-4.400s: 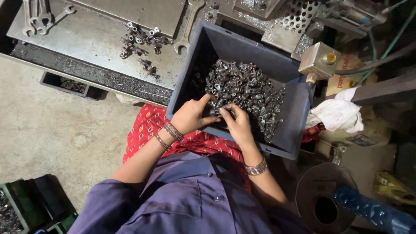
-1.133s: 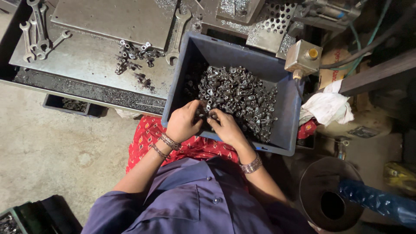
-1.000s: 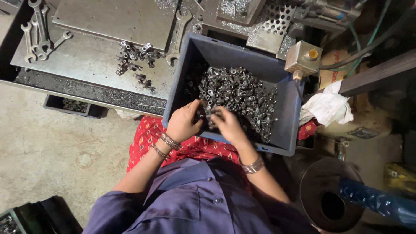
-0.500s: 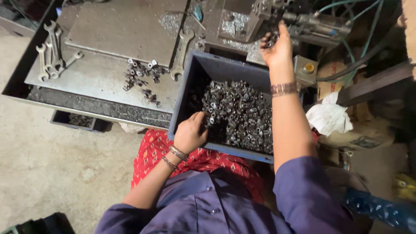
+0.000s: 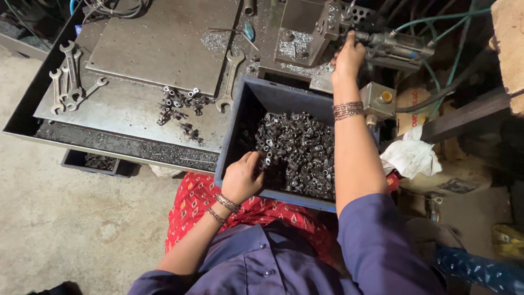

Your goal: The person sorts small metal parts from a blue bin, picking them up by hand and placing them into a jig on a machine. The person continues this repetitive sorting and placement process throughout the clip.

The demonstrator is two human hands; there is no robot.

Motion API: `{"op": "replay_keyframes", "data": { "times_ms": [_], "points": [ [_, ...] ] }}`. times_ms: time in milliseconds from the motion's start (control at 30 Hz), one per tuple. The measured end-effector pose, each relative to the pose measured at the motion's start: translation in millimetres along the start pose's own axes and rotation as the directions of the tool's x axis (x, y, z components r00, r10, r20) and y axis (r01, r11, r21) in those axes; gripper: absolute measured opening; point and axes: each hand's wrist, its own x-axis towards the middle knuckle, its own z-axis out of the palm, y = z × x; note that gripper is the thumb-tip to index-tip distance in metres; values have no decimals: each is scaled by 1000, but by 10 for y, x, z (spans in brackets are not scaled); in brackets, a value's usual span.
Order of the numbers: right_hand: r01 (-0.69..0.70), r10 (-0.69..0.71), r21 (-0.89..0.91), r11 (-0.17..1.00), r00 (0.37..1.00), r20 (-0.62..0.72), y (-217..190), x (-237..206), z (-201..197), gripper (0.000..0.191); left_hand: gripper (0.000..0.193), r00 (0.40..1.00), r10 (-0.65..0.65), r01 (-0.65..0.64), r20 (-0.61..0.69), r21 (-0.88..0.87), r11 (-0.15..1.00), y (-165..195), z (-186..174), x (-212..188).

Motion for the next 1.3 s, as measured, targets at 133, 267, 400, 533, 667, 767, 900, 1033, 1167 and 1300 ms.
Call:
{"op": "replay_keyframes", "data": {
  "times_ms": [133, 267, 400, 533, 667, 767, 900, 1033, 1167, 1300],
  "points": [
    [48, -42, -110, 993, 998, 53, -44, 53, -55, 34, 43, 1000, -10, 11, 23, -16, 1000, -13, 11, 1],
    [80, -99, -129, 988, 984, -150, -151, 66, -169, 39, 42, 1000, 0, 1, 14, -15, 1000, -20, 28, -26],
    [251, -221, -392, 885, 968, 121, -230, -328, -502, 29, 42, 999, 4, -4, 33, -9, 1000, -44, 43, -24],
    [31, 127, -439, 898, 936, 327, -226, -585, -813, 21, 44, 999, 29, -30, 22, 9, 1000, -55, 59, -30],
    [-199, 117, 174, 964, 911, 395, -73, -375, -849, 18, 42, 999, 18, -19, 42, 15, 1000, -64, 48, -42],
    [-90, -17, 295, 951, 939, 343, 77, -176, -697, 28, 43, 999, 38, -38, 20, 5, 999, -58, 37, -44],
    [156, -194, 306, 939, 976, 98, 143, -56, -409, 29, 42, 999, 12, -12, 31, 1, 1000, -43, 33, -46],
    [279, -269, 258, 925, 960, -71, 110, 1, -187, 19, 43, 1000, 26, -26, 8, -12, 1000, -49, 35, -40],
    [403, -382, 113, 908, 909, -169, 145, 39, -27, 15, 41, 1000, 13, -14, -16, -10, 1000, -50, 75, -32],
    [257, -259, -41, 966, 961, -100, 141, -11, -24, 40, 41, 1000, 2, -2, -7, -11, 1000, -61, 95, -48]
  ]
}}
